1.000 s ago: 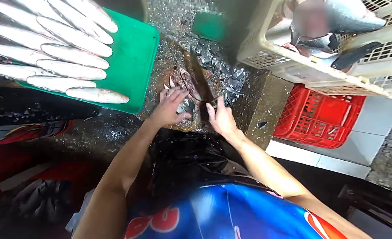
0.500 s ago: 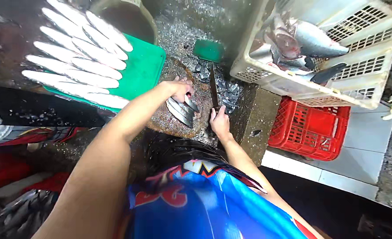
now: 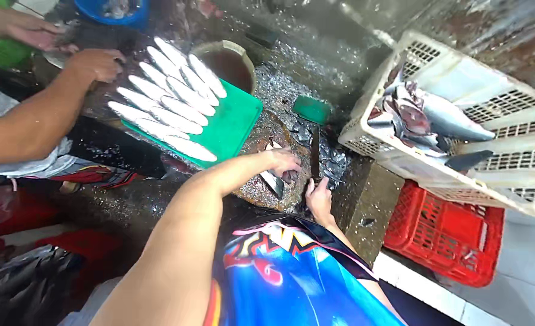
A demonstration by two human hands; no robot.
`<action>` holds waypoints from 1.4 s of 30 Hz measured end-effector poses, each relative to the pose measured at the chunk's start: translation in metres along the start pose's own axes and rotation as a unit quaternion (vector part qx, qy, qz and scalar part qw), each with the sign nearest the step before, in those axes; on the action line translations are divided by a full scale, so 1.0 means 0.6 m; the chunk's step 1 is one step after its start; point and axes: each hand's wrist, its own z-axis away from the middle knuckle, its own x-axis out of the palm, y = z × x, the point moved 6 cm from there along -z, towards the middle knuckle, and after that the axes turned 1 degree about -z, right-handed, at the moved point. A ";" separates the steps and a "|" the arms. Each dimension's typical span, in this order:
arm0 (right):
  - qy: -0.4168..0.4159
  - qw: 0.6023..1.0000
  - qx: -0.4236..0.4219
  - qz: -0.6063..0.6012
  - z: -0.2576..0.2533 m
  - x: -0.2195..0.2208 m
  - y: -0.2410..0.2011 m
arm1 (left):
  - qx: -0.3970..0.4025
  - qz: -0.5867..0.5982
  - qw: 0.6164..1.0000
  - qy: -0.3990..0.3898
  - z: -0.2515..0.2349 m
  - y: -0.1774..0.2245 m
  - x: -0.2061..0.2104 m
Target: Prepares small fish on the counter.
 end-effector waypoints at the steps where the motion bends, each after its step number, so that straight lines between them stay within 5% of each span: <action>1: 0.003 1.000 -0.001 0.002 0.001 0.000 -0.001 | 0.003 -0.010 1.000 -0.006 -0.008 0.008 0.005; 4: 0.012 1.000 0.005 0.016 0.002 0.002 -0.002 | -0.011 0.011 0.999 0.039 -0.003 0.008 -0.005; 6: 0.026 0.999 0.007 0.021 0.003 0.004 0.001 | -0.070 0.120 0.978 0.156 0.033 -0.020 -0.036; 8: 0.036 0.999 0.008 0.020 0.002 0.005 -0.002 | -0.154 0.298 0.880 0.338 0.104 -0.067 -0.074; 12: 0.025 0.999 0.012 0.028 0.003 0.000 -0.009 | -0.273 0.433 0.589 0.625 0.258 -0.187 -0.092; 14: 0.024 0.999 0.013 0.030 0.003 0.000 -0.008 | -0.306 0.433 0.522 0.668 0.307 -0.252 -0.089; 16: 0.023 0.999 0.017 0.031 0.001 0.000 -0.010 | -0.358 0.424 0.503 0.662 0.330 -0.313 -0.081; 20: 0.013 0.999 0.026 0.032 0.001 -0.002 -0.013 | -0.615 0.300 0.603 0.411 0.342 -0.383 -0.061; 22: 0.018 0.999 0.023 0.035 -0.001 -0.005 -0.015 | -0.644 0.237 0.628 0.367 0.349 -0.391 -0.063; 29: 0.020 0.998 0.038 0.035 0.003 -0.005 -0.015 | -0.461 0.102 0.860 0.193 0.302 -0.420 -0.079; 37: 0.027 0.998 0.038 0.039 0.001 0.003 -0.007 | -0.320 -0.001 0.935 0.150 0.278 -0.438 -0.079; 42: 0.015 0.999 0.033 0.033 -0.001 0.002 -0.005 | -0.304 -0.037 0.939 0.154 0.276 -0.431 -0.066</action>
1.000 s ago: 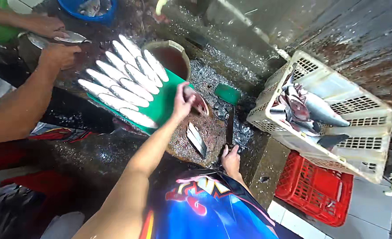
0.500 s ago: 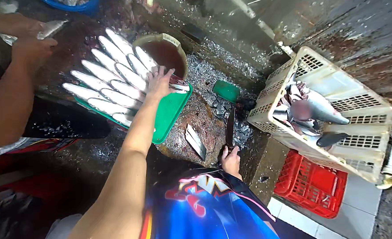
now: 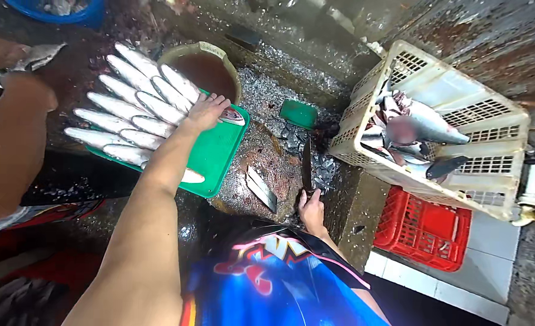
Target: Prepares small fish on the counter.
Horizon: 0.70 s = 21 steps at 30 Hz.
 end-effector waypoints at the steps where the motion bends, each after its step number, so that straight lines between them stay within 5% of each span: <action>1: -0.003 1.000 0.001 -0.002 0.000 0.001 0.001 | -0.008 -0.004 1.000 -0.015 -0.001 0.005 0.000; 5: -0.023 1.000 -0.004 -0.014 -0.001 -0.010 -0.004 | -0.024 0.025 0.996 -0.083 -0.001 0.012 -0.005; 10: -0.078 0.997 -0.008 -0.021 -0.008 -0.027 -0.010 | -0.120 0.261 0.954 -0.089 0.052 0.024 0.003; 16: -0.130 0.990 0.027 -0.036 -0.004 -0.026 -0.013 | -0.044 0.454 0.889 -0.035 0.064 0.211 -0.017; 21: -0.140 0.985 0.057 -0.087 0.000 -0.040 -0.003 | 0.073 0.292 0.947 -0.111 0.007 0.357 0.043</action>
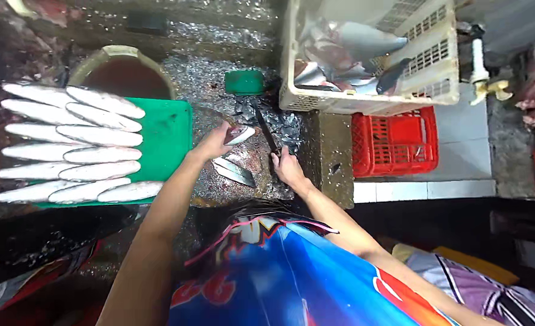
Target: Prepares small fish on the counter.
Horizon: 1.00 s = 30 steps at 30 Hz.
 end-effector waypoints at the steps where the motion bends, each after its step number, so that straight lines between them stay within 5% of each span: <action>1: -0.003 1.000 0.005 -0.016 0.006 -0.001 0.002 | 0.009 -0.056 0.998 -0.016 -0.009 -0.001 0.019; 5: 0.022 0.998 0.001 -0.060 0.031 -0.020 -0.015 | 0.017 -0.148 0.989 -0.021 -0.006 0.004 0.034; 10: 0.166 0.974 -0.101 -0.119 0.031 -0.047 -0.081 | 0.010 -0.163 0.987 -0.008 0.000 0.008 0.031; 15: -0.003 1.000 -0.017 -0.014 -0.041 0.023 -0.093 | -0.014 -0.183 0.983 -0.006 0.003 0.009 0.034; 22: -0.007 0.999 -0.004 -0.035 0.022 -0.055 -0.091 | -0.007 -0.231 0.972 -0.052 -0.017 0.020 0.052; 26: 0.008 1.000 -0.015 -0.015 0.021 -0.070 -0.079 | -0.006 -0.194 0.981 0.000 0.013 -0.019 -0.031; 30: 0.008 1.000 -0.009 -0.011 0.024 -0.038 -0.055 | -0.080 -0.157 0.979 0.100 0.093 -0.123 -0.189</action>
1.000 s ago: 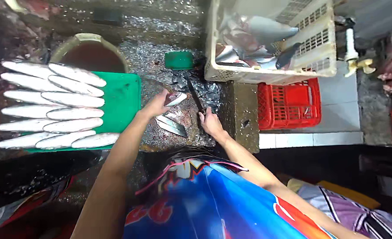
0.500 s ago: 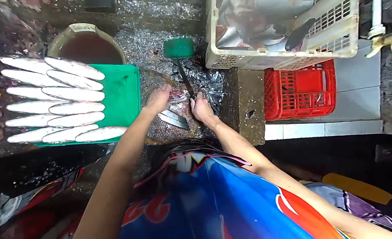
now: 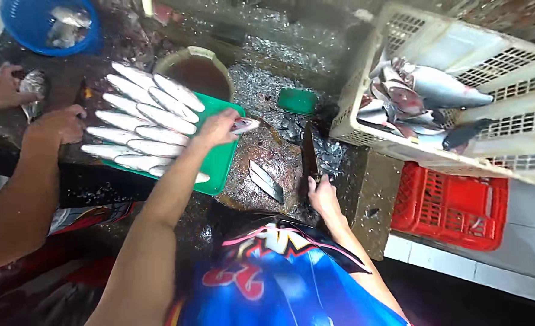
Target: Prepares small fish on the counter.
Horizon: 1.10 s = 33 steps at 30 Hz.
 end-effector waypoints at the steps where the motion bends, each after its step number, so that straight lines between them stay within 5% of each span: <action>1: -0.003 1.000 0.009 0.002 0.002 0.010 0.006 | -0.020 -0.009 1.000 -0.001 0.002 -0.041 -0.023; 6: 0.006 1.000 0.022 0.013 0.003 0.033 0.010 | 0.017 -0.112 0.992 -0.059 -0.044 -0.131 -0.035; 14: 0.012 0.999 0.020 0.030 0.003 0.026 0.007 | -0.055 -0.120 0.991 -0.018 -0.051 -0.141 -0.004; 21: -0.002 0.999 0.017 0.046 0.006 0.017 -0.005 | -0.015 -0.124 0.991 0.040 -0.058 -0.109 -0.006; 25: -0.027 0.998 0.021 0.061 0.005 0.012 0.001 | 0.007 -0.030 0.995 0.099 0.001 0.013 -0.012; 30: -0.012 0.998 0.007 0.053 -0.006 0.031 0.014 | 0.201 -0.014 0.969 -0.141 0.112 0.254 0.158; 33: 0.002 1.000 -0.005 -0.003 -0.001 0.022 0.020 | 0.280 -0.034 0.950 -0.137 0.113 0.297 0.267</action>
